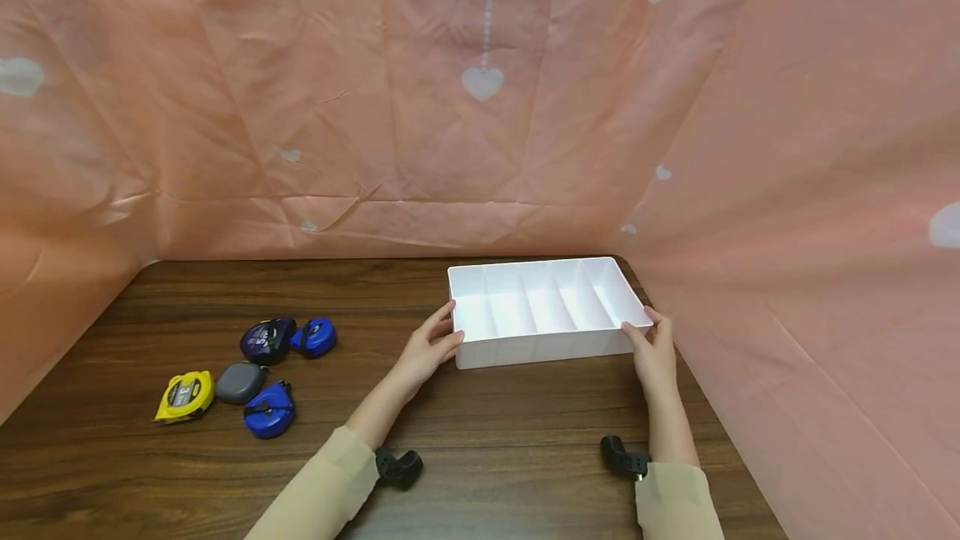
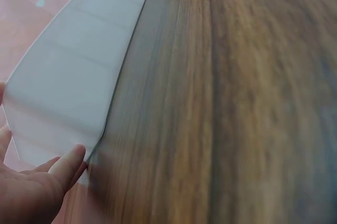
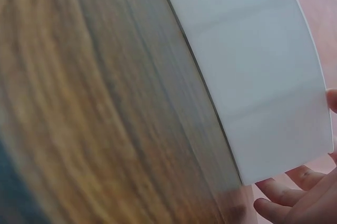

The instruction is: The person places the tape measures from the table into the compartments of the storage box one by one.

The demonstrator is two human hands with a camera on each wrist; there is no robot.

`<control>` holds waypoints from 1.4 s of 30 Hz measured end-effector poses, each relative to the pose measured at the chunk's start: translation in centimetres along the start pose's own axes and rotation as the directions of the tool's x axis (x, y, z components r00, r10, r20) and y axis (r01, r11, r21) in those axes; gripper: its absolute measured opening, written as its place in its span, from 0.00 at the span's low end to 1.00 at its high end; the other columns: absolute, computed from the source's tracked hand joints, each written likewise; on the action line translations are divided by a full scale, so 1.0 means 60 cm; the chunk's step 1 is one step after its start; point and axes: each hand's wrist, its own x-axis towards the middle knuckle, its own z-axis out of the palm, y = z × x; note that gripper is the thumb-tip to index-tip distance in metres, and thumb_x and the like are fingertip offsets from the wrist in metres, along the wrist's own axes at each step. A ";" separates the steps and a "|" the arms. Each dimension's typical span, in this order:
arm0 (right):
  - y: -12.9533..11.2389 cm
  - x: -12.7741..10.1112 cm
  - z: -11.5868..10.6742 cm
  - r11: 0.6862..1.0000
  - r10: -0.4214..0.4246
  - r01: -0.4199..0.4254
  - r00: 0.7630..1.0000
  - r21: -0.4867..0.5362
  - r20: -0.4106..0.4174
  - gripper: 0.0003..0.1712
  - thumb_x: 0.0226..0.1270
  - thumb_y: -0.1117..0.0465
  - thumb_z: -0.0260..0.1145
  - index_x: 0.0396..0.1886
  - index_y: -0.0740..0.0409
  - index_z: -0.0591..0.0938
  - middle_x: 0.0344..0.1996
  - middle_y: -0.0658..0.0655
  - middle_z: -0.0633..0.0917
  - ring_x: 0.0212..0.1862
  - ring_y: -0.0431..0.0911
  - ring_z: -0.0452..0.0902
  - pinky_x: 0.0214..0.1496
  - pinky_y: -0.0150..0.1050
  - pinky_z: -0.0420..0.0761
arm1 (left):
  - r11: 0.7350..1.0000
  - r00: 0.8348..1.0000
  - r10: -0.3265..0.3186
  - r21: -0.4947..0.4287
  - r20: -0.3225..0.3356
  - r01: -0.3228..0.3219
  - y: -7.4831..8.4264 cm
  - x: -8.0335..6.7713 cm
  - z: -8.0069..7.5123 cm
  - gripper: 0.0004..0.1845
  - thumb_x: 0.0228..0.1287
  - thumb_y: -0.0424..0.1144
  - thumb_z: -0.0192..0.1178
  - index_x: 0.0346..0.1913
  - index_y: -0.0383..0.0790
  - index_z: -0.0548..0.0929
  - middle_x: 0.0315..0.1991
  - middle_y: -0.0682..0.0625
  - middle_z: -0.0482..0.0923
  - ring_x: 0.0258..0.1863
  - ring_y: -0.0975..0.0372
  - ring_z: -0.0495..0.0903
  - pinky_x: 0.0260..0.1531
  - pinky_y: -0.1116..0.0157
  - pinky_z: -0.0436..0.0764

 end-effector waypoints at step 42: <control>-0.027 -0.065 0.035 0.999 0.044 -0.043 0.998 -0.017 0.054 0.39 0.72 0.53 0.58 0.73 0.61 0.52 0.58 0.62 0.64 0.48 0.43 0.64 0.45 0.33 0.68 | 0.998 0.999 -0.014 -0.057 0.045 0.017 0.035 -0.073 -0.069 0.33 0.68 0.34 0.58 0.73 0.39 0.59 0.66 0.26 0.58 0.58 0.40 0.70 0.50 0.57 0.76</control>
